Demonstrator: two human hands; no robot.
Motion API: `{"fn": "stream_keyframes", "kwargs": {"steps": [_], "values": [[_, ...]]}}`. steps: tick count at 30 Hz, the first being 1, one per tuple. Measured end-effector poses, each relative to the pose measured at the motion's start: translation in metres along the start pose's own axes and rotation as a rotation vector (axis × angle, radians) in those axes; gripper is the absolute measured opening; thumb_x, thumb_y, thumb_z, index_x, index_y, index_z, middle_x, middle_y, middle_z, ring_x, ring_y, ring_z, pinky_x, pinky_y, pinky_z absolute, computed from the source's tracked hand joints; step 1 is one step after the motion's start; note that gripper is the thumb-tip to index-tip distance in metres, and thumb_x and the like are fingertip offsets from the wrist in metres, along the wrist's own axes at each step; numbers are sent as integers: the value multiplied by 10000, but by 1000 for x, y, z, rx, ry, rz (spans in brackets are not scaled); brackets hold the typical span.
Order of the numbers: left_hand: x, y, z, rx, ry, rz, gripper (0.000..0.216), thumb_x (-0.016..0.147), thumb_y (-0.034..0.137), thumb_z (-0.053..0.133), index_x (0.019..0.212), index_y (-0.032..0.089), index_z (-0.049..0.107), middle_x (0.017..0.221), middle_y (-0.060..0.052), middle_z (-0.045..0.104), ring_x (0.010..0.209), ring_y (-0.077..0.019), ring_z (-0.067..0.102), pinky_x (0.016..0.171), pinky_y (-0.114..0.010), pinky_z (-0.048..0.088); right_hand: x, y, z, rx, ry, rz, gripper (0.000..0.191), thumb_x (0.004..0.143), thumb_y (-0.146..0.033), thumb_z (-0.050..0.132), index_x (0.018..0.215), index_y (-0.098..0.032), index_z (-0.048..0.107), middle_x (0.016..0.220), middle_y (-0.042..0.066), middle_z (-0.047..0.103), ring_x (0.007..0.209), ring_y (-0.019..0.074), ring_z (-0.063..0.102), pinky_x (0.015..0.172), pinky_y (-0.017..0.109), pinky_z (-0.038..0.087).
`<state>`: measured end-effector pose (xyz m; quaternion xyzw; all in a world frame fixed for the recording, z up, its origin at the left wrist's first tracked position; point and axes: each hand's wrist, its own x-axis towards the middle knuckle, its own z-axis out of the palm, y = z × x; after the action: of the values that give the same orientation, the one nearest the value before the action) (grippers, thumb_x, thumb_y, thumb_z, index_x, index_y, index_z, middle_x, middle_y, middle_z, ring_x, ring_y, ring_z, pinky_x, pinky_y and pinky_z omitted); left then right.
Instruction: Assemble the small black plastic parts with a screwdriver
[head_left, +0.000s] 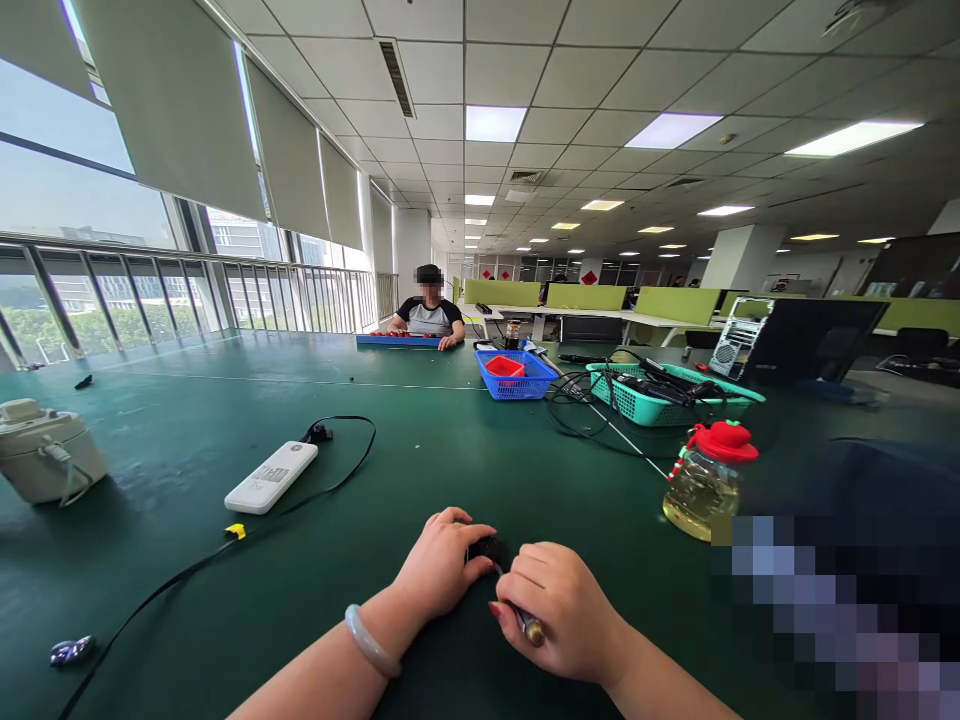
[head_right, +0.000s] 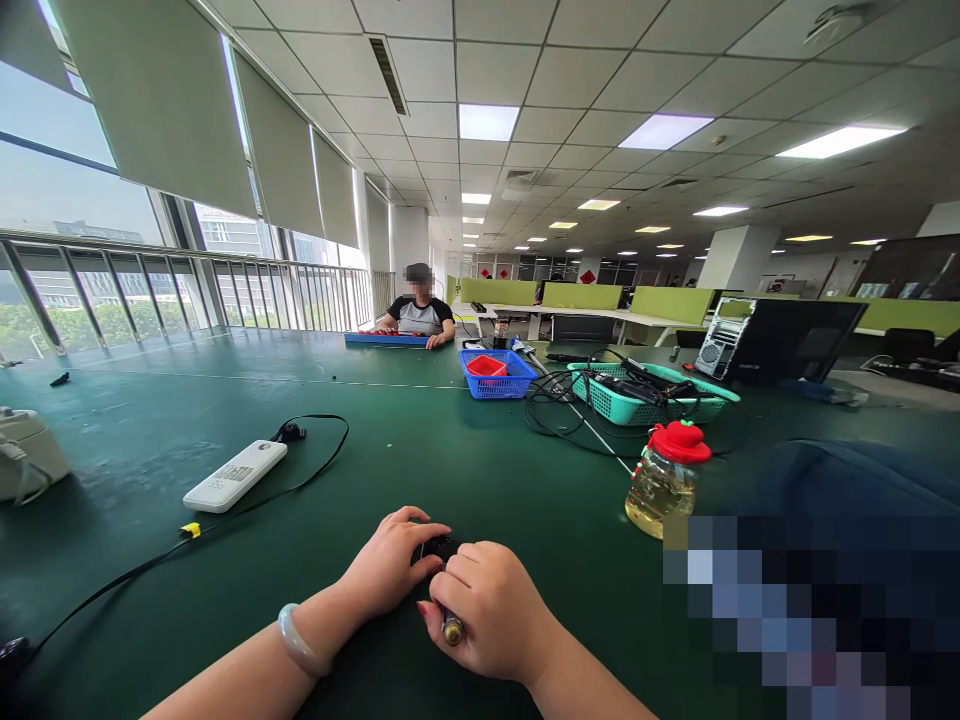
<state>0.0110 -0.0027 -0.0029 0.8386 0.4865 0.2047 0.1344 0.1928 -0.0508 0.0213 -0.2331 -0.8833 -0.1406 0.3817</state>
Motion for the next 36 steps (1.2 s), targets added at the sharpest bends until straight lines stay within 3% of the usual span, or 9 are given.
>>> {"fn": "stream_keyframes", "kwargs": {"steps": [36], "values": [[1,1,-1,20,-17,-45,409,802,294,622,1209,324,660,1173,-64,631,1170,-239,527,1052,-398,379,1,-10,6,-95,-80,-139,299,898,-241,477,610,-189,538,554,-9,477,540,128,374,527,301,220]]}}
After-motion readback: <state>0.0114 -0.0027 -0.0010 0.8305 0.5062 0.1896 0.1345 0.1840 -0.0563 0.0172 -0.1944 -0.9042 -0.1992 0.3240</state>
